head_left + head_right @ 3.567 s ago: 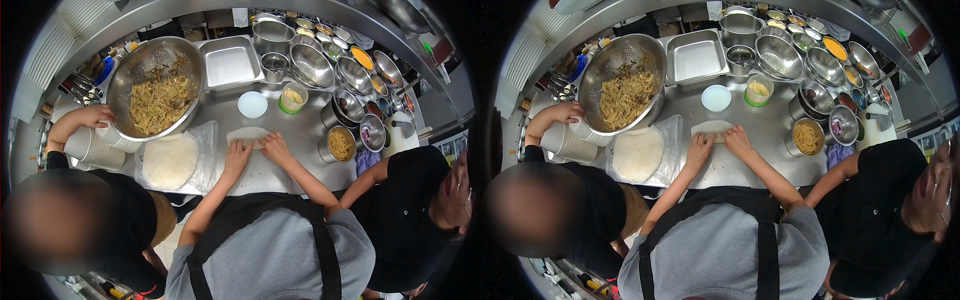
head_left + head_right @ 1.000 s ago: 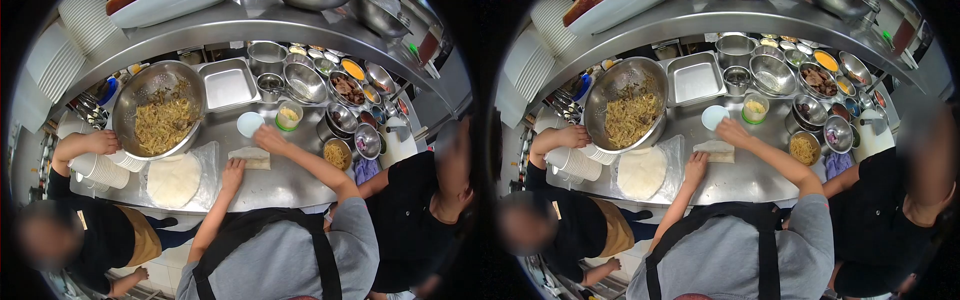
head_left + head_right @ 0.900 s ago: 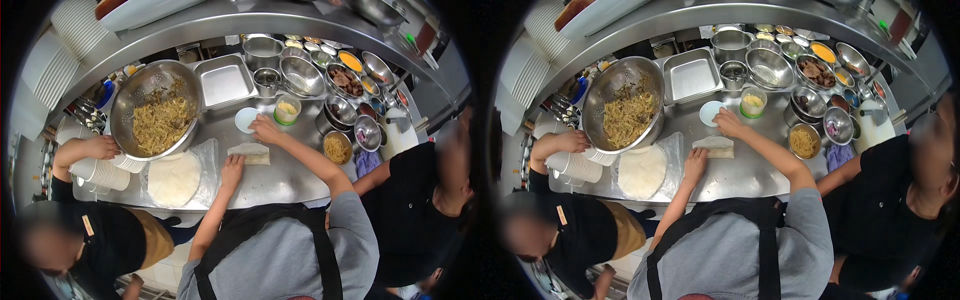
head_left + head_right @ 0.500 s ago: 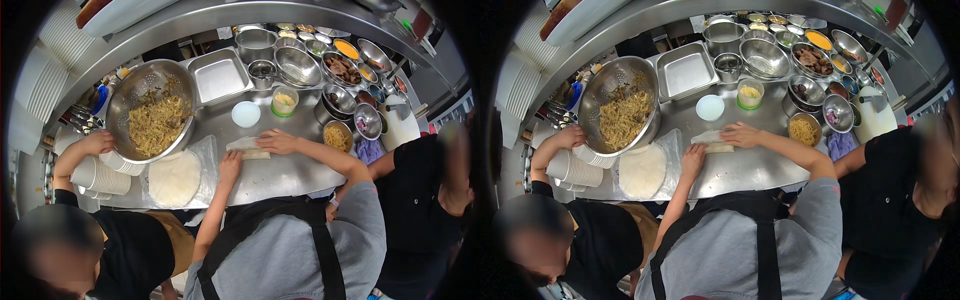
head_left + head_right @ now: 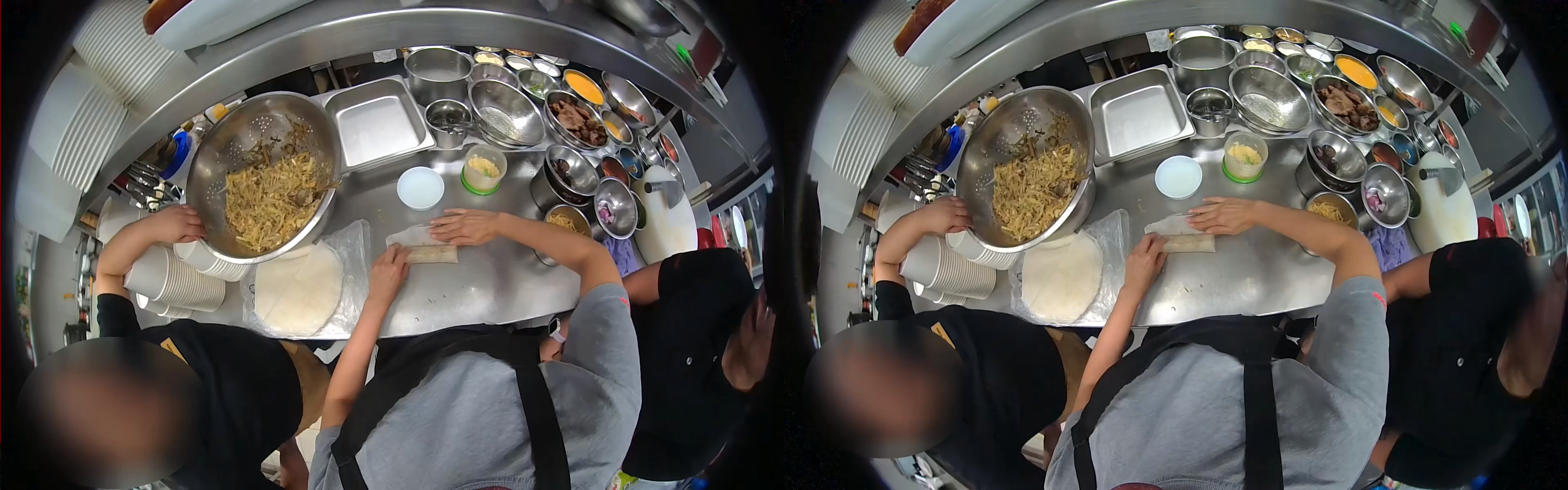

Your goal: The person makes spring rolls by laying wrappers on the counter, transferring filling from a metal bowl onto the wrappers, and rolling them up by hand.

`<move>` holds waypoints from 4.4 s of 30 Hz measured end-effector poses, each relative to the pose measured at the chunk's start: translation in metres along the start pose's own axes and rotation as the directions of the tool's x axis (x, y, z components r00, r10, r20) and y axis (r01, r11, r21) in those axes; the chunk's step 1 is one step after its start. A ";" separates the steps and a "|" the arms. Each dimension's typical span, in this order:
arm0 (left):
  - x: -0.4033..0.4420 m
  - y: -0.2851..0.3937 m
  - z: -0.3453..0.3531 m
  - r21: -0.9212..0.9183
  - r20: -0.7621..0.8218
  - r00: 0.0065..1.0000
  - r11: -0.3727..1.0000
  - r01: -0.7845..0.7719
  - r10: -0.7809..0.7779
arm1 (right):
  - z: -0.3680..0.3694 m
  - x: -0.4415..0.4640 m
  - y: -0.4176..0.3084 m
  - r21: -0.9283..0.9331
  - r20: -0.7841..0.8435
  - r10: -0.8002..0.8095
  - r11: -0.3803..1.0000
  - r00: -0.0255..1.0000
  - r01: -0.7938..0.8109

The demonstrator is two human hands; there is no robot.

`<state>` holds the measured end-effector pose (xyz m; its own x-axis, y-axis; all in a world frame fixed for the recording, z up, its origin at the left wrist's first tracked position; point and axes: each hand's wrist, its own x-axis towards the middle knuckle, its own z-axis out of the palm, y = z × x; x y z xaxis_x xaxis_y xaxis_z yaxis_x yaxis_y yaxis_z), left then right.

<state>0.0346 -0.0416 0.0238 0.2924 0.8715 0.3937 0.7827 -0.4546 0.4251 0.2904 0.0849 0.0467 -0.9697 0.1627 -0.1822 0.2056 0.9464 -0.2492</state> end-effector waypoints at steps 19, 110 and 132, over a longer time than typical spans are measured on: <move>0.010 -0.019 -0.013 -0.182 0.032 0.996 0.980 -0.080 0.087 | 0.012 -0.034 -0.026 0.379 -0.324 0.384 0.890 0.864 -0.253; -0.074 -0.043 -0.084 0.074 -0.354 0.764 0.798 0.597 -0.539 | -0.022 -0.019 -0.110 0.954 -0.269 0.875 0.300 0.402 -0.017; -0.096 -0.103 -0.126 0.157 -0.138 0.845 0.831 0.533 -0.516 | -0.033 0.138 -0.183 0.966 -0.050 0.570 -0.181 0.820 0.185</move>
<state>-0.1434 -0.1012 0.0453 -0.2325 0.9461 0.2256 0.8930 0.1158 0.4350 0.1145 -0.0564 0.0987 -0.6845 0.6869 -0.2440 -0.0888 -0.4107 -0.9074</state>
